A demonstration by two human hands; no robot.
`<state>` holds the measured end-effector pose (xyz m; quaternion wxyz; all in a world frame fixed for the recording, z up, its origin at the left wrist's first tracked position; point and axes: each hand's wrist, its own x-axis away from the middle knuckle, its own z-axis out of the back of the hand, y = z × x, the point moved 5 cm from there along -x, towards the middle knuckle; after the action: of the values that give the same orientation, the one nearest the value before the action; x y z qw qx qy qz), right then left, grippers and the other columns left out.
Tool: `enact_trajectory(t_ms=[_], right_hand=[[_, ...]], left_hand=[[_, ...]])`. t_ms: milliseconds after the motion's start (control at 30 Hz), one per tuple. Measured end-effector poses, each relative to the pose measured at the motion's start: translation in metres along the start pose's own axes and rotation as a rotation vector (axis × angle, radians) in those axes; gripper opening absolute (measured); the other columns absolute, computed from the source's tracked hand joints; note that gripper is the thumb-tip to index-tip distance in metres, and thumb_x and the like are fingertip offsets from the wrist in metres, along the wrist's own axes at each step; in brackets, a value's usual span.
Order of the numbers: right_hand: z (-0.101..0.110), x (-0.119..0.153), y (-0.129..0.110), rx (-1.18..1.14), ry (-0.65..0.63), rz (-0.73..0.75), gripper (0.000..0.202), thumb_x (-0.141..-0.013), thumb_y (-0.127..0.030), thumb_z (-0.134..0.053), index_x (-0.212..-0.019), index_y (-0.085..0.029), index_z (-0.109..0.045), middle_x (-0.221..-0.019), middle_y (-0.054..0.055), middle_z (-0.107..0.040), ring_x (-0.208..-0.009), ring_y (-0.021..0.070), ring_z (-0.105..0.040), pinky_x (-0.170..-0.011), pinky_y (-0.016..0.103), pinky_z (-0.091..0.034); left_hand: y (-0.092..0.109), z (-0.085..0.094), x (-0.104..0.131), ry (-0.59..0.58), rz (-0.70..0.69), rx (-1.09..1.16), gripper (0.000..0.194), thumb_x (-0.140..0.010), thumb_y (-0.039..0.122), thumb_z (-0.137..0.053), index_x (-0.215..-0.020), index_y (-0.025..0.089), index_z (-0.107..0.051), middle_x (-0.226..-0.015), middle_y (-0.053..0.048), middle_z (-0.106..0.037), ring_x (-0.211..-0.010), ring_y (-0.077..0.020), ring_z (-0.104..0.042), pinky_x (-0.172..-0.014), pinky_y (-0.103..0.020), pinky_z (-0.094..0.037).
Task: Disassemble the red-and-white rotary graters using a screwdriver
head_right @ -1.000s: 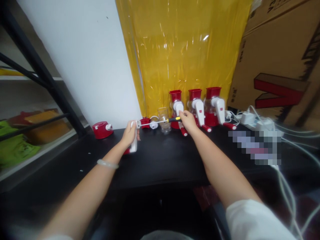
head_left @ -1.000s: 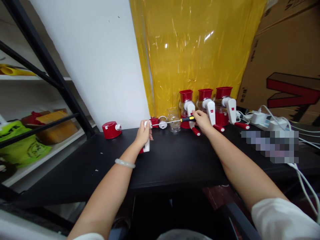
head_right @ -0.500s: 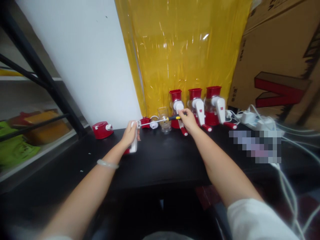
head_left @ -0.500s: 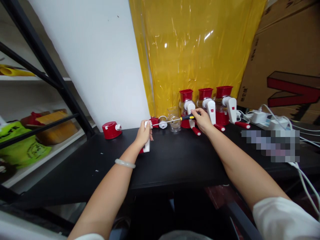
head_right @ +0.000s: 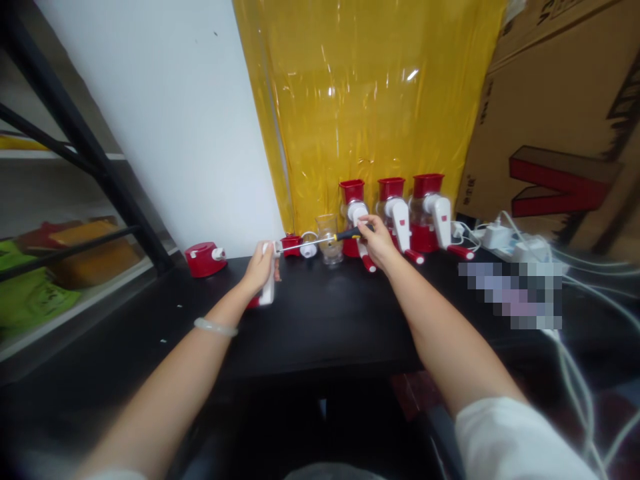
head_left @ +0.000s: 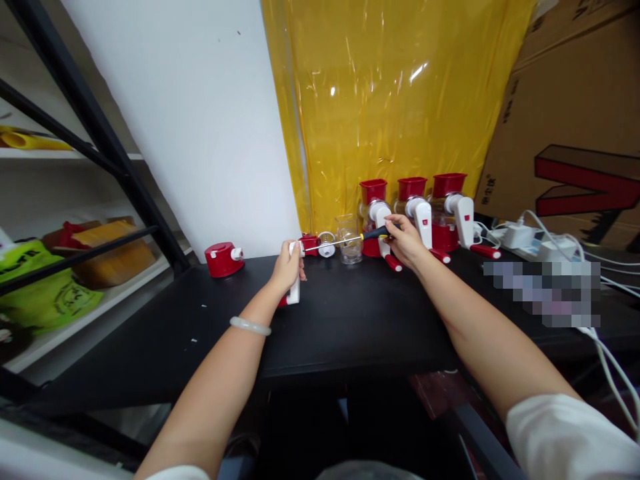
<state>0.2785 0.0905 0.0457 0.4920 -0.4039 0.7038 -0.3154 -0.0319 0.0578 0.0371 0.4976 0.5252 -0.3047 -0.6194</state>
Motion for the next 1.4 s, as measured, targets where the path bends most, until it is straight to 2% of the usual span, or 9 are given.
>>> enact_trajectory(t_ms=[500, 633, 800, 900, 967, 1100, 1400], right_hand=[[-0.005, 0.004, -0.007, -0.228, -0.101, -0.116, 0.043, -0.059, -0.022, -0.072, -0.096, -0.028, -0.05, -0.081, -0.004, -0.057, -0.077, 0.0143, -0.059, -0.068, 0.028, -0.047], [-0.003, 0.004, -0.007, -0.145, -0.073, -0.079, 0.036, -0.06, -0.03, -0.069, -0.09, -0.027, -0.048, -0.08, -0.003, -0.054, -0.079, 0.0161, -0.058, -0.065, 0.028, -0.048], [0.003, -0.001, -0.002, 0.083, 0.022, 0.026, 0.043, -0.065, -0.058, -0.067, -0.086, -0.026, -0.049, -0.083, -0.001, -0.054, -0.073, 0.0153, -0.056, -0.055, 0.025, -0.044], [0.008, -0.003, 0.004, 0.209, 0.063, 0.031, 0.051, -0.072, -0.075, -0.055, -0.084, -0.025, -0.05, -0.071, -0.002, -0.052, -0.058, 0.0141, -0.052, -0.049, 0.026, -0.04], [0.01, -0.004, 0.009, 0.295, 0.061, 0.012, 0.055, -0.076, -0.08, -0.047, -0.082, -0.025, -0.05, -0.059, -0.004, -0.048, -0.048, 0.0139, -0.046, -0.045, 0.027, -0.036], [0.012, -0.003, 0.015, 0.391, 0.009, -0.016, 0.051, -0.075, -0.075, -0.058, -0.075, -0.025, -0.048, -0.047, -0.006, -0.042, -0.04, 0.0123, -0.037, -0.041, 0.027, -0.029], [0.009, -0.003, 0.018, 0.245, -0.002, -0.05, 0.037, -0.074, -0.058, -0.067, -0.08, -0.025, -0.05, -0.045, -0.009, -0.043, -0.038, 0.0102, -0.036, -0.039, 0.023, -0.028]], left_hand=[[0.001, -0.001, 0.0, -0.002, 0.002, 0.032, 0.025, -0.098, 0.049, -0.038, -0.101, 0.024, -0.041, -0.057, 0.01, -0.048, -0.033, -0.0095, -0.049, -0.036, -0.022, -0.047], [0.0, -0.003, 0.0, -0.027, -0.013, 0.041, 0.026, -0.098, 0.049, -0.038, -0.101, 0.024, -0.04, -0.057, 0.01, -0.048, -0.033, -0.0095, -0.049, -0.036, -0.021, -0.046], [0.0, -0.002, 0.0, -0.02, -0.022, -0.014, 0.026, -0.098, 0.05, -0.039, -0.102, 0.024, -0.041, -0.057, 0.01, -0.048, -0.033, -0.0099, -0.05, -0.036, -0.021, -0.046], [0.001, -0.001, 0.0, -0.012, -0.015, -0.023, 0.027, -0.097, 0.05, -0.039, -0.103, 0.024, -0.042, -0.056, 0.01, -0.048, -0.033, -0.01, -0.051, -0.037, -0.021, -0.046], [0.001, -0.001, 0.0, -0.011, -0.016, -0.018, 0.027, -0.097, 0.05, -0.039, -0.103, 0.024, -0.042, -0.056, 0.01, -0.048, -0.033, -0.0103, -0.051, -0.037, -0.021, -0.045], [0.001, -0.001, -0.001, -0.005, -0.017, -0.012, 0.028, -0.097, 0.051, -0.04, -0.103, 0.024, -0.041, -0.056, 0.01, -0.049, -0.033, -0.0101, -0.051, -0.036, -0.021, -0.045], [0.003, 0.001, 0.0, 0.003, -0.023, -0.01, 0.028, -0.097, 0.051, -0.039, -0.101, 0.024, -0.04, -0.056, 0.01, -0.048, -0.033, -0.0101, -0.051, -0.036, -0.021, -0.046]])
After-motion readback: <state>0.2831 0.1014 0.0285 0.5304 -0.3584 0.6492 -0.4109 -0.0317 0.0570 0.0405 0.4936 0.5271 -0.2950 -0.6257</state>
